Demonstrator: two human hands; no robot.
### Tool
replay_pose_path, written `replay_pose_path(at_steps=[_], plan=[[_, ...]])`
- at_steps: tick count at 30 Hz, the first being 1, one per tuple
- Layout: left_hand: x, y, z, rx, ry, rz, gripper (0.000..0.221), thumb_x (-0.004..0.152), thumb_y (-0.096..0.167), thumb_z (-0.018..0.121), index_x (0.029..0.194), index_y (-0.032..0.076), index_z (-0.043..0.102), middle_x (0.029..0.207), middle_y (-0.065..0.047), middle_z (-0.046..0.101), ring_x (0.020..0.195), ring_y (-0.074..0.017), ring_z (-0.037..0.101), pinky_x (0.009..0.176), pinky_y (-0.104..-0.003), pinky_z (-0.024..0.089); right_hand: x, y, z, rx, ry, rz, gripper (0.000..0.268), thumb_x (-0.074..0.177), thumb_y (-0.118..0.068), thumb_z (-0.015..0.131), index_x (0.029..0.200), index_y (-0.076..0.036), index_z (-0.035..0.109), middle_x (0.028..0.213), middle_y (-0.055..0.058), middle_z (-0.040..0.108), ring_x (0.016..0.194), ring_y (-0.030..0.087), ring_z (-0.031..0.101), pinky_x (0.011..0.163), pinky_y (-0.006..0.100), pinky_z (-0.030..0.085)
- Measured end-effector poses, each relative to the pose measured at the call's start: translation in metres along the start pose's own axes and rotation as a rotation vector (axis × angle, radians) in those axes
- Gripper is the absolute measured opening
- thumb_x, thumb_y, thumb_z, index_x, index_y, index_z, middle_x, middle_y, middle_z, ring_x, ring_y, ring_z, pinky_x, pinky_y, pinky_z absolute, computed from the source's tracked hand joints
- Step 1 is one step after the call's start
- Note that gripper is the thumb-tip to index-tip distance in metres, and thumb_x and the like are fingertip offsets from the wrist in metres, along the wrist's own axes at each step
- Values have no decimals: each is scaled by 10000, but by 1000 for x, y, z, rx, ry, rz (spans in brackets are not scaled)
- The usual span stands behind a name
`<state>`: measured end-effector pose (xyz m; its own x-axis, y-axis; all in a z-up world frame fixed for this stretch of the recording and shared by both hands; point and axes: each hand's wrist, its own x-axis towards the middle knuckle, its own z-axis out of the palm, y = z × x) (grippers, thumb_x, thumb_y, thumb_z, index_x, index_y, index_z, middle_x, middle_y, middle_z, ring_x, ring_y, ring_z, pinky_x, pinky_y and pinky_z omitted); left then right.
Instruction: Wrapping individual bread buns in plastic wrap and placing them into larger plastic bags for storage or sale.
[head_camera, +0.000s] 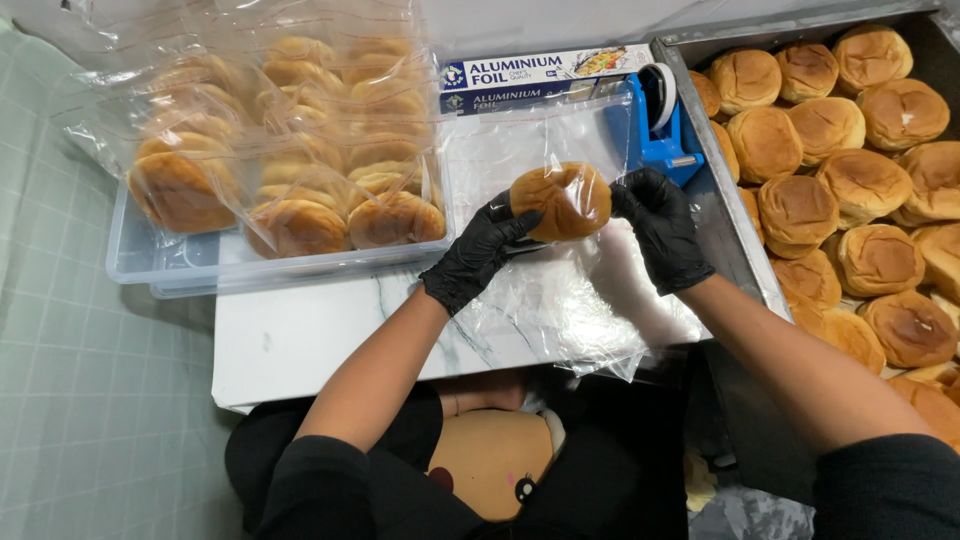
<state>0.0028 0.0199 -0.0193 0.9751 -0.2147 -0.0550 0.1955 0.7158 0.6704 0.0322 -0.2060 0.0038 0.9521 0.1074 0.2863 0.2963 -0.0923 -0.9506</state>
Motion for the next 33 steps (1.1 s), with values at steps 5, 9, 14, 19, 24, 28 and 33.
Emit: replay_pose_path(at_steps=[5, 9, 14, 19, 24, 28, 33], plan=[[-4, 4, 6, -15, 5, 3, 417, 855, -21, 798, 1251, 22, 672, 1107, -179, 750, 970, -360, 745, 803, -482, 661, 0, 2, -1, 5, 11, -14, 77, 1054, -62, 647, 1017, 5, 638, 882, 82, 660, 865, 144, 639, 847, 321, 567], [-4, 5, 3, -30, -12, -14, 428, 865, 9, 802, 1268, 15, 658, 1119, -170, 747, 965, -365, 747, 800, -495, 658, -2, -6, 5, 9, 26, -14, 69, 1041, -66, 658, 993, -17, 652, 848, 70, 671, 836, 132, 661, 799, 284, 568], [1, 1, -2, -57, 0, -1, 432, 875, -3, 787, 1285, 16, 651, 1131, -178, 742, 972, -390, 741, 794, -511, 659, 0, -2, -2, 31, -10, 33, 89, 1033, -124, 684, 1014, -39, 664, 874, 79, 694, 836, 142, 684, 797, 276, 574], [-7, 8, 9, -12, -8, -8, 436, 873, 7, 792, 1287, 19, 658, 1139, -174, 742, 983, -373, 738, 802, -490, 660, -8, -47, 16, 62, -86, 123, 261, 966, -159, 739, 1189, -57, 650, 1026, 22, 672, 942, 104, 642, 860, 284, 564], [-5, 7, 9, -1, -10, -14, 469, 866, 2, 800, 1308, 11, 644, 1141, -203, 735, 974, -413, 735, 788, -495, 662, -7, -27, 14, 139, -157, 187, 629, 832, -118, 844, 1396, -41, 576, 1149, 80, 689, 1028, 145, 657, 945, 348, 569], [-15, 22, 29, 81, 4, 15, 433, 909, 70, 775, 1319, 25, 640, 1163, -182, 731, 1001, -343, 736, 828, -464, 660, -2, 7, 6, 117, -115, 157, 388, 855, -74, 838, 1199, -9, 672, 1062, 95, 724, 1018, 155, 679, 952, 361, 568], [19, 7, -8, -289, 94, -98, 456, 945, 113, 729, 1370, -2, 613, 1237, -278, 669, 1070, -485, 677, 833, -598, 606, -6, -15, 12, 117, -75, 116, 279, 828, -58, 868, 1043, -16, 695, 970, 66, 718, 948, 129, 678, 917, 321, 572]])
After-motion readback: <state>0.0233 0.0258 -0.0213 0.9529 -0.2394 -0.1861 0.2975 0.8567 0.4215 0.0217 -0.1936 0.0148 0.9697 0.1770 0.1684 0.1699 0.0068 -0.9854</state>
